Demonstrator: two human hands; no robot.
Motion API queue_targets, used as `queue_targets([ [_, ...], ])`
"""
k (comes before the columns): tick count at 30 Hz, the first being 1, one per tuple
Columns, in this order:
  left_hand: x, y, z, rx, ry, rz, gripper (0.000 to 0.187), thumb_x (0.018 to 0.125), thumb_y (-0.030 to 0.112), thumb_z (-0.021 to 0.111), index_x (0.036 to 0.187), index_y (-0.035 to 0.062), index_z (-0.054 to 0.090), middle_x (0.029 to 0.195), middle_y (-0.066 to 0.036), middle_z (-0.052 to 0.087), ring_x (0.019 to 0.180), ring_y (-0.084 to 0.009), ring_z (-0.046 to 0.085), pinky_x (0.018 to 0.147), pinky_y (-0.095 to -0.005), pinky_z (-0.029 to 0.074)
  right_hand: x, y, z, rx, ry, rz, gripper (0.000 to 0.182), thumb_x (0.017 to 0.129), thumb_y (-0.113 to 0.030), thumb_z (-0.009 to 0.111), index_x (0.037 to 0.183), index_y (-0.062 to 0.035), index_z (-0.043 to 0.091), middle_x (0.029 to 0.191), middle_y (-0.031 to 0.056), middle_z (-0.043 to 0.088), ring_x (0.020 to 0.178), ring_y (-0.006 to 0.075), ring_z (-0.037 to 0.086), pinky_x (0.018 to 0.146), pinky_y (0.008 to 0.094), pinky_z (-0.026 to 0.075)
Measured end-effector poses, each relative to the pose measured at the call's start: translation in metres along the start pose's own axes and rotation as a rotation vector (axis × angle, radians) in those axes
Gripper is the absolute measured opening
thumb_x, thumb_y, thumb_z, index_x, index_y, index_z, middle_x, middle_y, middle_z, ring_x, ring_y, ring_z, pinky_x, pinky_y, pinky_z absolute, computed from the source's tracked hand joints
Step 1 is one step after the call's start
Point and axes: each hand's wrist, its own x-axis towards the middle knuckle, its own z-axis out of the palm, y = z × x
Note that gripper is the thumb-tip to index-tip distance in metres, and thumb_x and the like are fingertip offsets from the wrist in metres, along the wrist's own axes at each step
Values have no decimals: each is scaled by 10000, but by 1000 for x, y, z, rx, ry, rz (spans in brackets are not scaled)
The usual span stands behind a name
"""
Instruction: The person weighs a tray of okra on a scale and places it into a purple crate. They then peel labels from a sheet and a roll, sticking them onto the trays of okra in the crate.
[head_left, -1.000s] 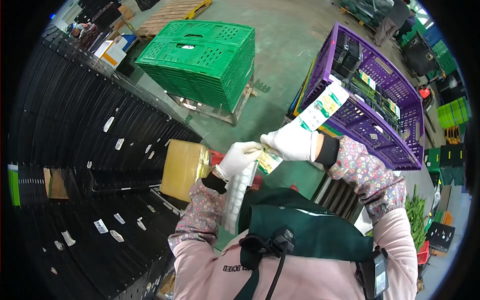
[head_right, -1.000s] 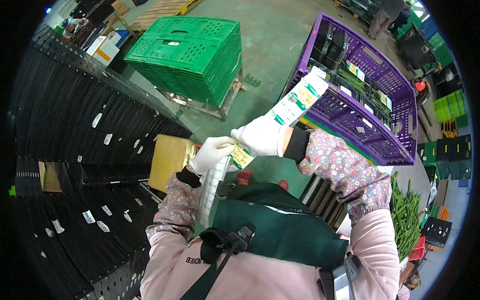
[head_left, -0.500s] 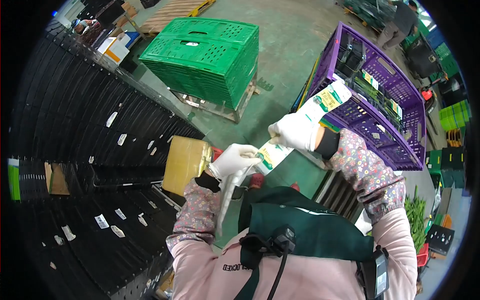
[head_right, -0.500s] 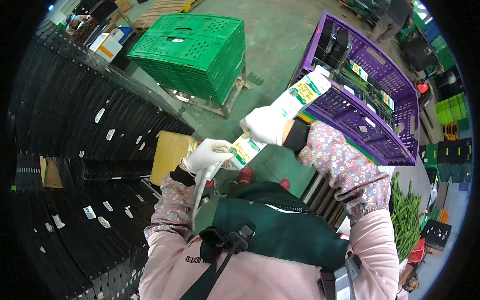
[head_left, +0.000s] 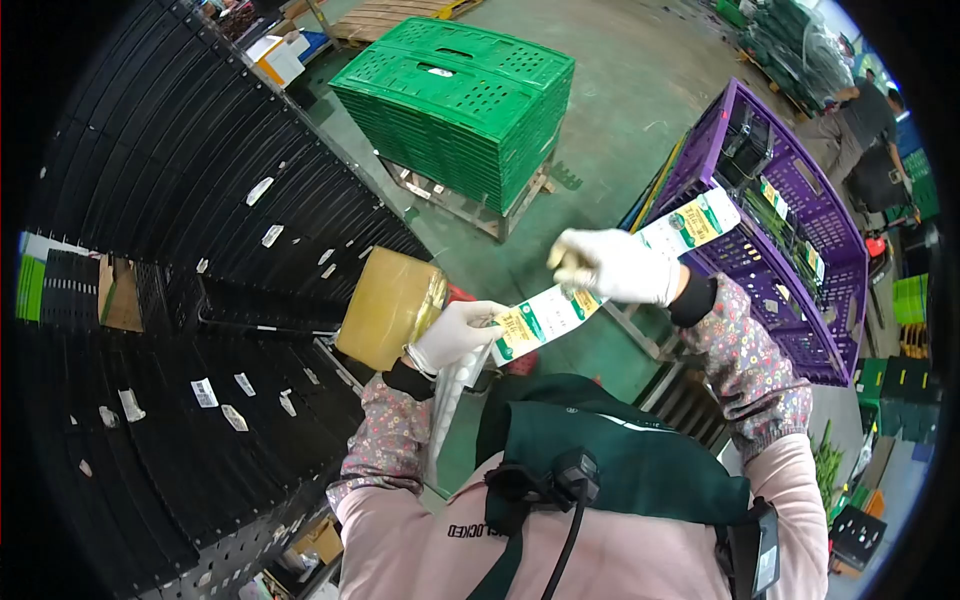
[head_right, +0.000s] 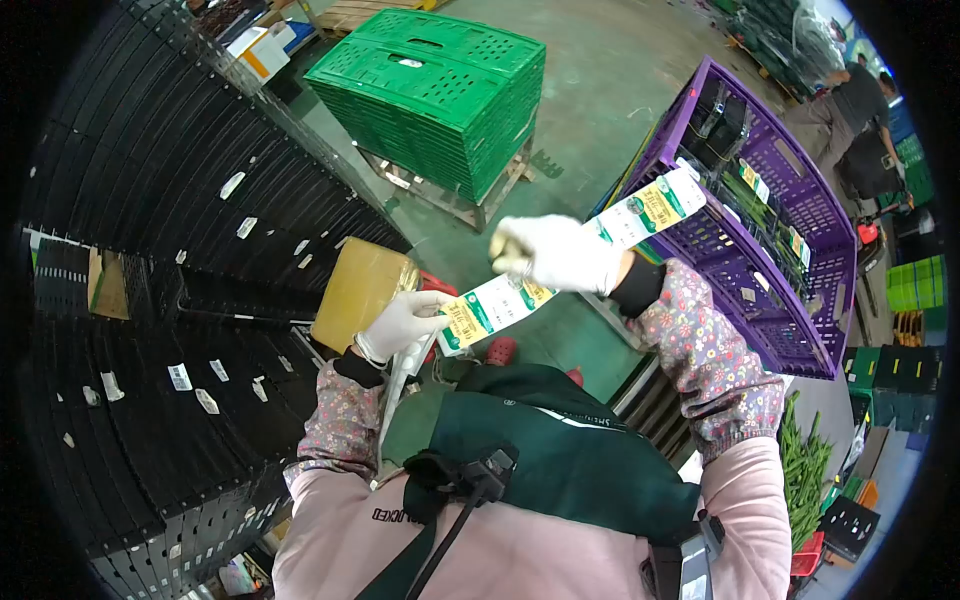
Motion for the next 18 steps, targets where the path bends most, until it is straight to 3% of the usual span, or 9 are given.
queue_targets([
  [5,-9,7,0,-21,36,23,379,923,2,592,1294,-76,584,1158,-112,687,1032,-125,650,901,-277,524,17,-22,34,32,-102,-179,205,905,-194,678,1054,-80,597,855,112,654,785,277,665,701,372,531],
  [12,-15,12,-3,42,88,-5,375,926,16,606,1287,-82,585,1147,-113,691,1023,-129,655,884,-274,532,31,-28,48,-57,-197,-131,167,884,-144,671,1027,-117,590,875,79,657,776,262,667,682,354,526],
  [15,-12,6,-4,0,79,16,370,929,25,618,1282,-83,587,1140,-112,694,1015,-126,656,880,-269,531,32,-20,61,-86,-120,-213,188,865,-144,683,1023,-117,583,856,75,640,748,274,659,661,361,523],
  [17,-12,6,-5,-37,62,50,365,931,29,625,1276,-84,590,1134,-110,695,1012,-124,656,879,-266,530,31,-29,63,-202,82,-264,227,824,-181,713,986,-107,572,812,107,611,752,316,658,648,404,520],
  [18,-12,7,-7,-23,45,21,362,930,32,631,1271,-84,594,1128,-105,698,1010,-120,656,880,-264,529,27,-34,61,-297,109,-198,286,803,-216,740,994,-98,563,813,114,603,766,320,662,660,417,526],
])
